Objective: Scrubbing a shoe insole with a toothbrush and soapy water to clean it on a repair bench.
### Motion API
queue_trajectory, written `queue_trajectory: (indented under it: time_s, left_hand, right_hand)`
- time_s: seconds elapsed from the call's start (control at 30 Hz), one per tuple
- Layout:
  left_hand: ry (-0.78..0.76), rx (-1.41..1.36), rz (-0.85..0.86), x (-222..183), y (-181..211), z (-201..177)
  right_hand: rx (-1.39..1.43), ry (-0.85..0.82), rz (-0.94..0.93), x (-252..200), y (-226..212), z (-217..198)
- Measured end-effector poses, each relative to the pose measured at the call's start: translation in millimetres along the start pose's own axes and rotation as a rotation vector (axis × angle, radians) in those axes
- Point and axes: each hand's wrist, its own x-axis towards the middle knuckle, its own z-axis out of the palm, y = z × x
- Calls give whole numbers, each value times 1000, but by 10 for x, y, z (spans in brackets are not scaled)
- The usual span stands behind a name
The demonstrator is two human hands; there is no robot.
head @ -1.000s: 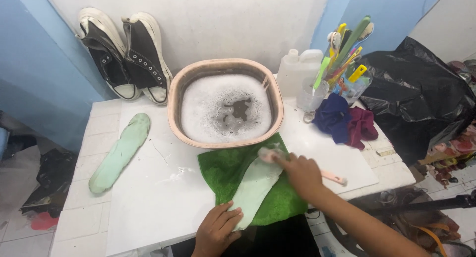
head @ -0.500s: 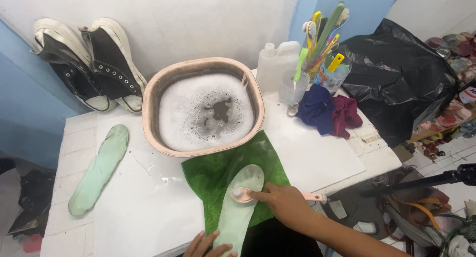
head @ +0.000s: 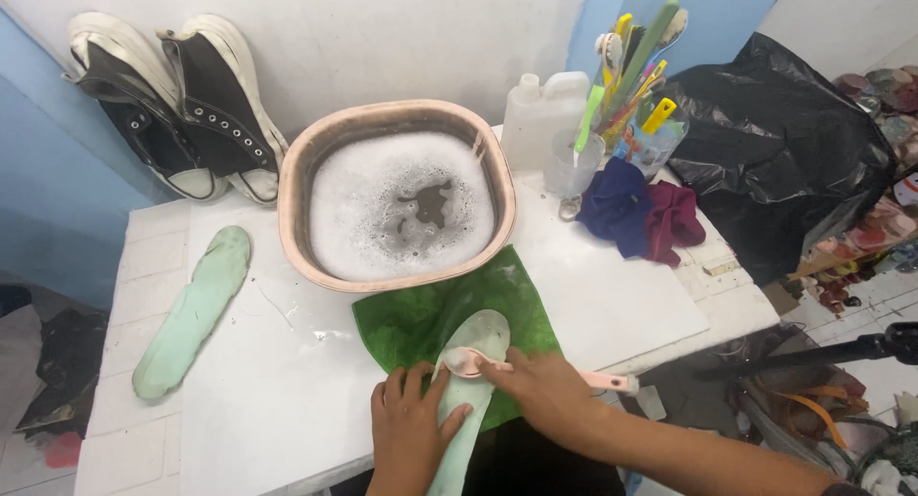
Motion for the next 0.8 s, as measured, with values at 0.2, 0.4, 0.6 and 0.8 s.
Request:
queue_trajectory:
  time_s: [0.2,0.4,0.6,0.8]
  left_hand:
    - [99,58,4,-35,39,46]
    - [84,49,0,-37,61,-25]
    - [79,42,9,-39,80,-88]
    - [144,46,2,4,94,-20]
  right_hand:
    - [-206,-55,109,58,-45,33]
    - [-278,-30,168,34,152,198]
    - [-293,6,157,5,137,170]
    - [-163,-8,108,-79,113,230]
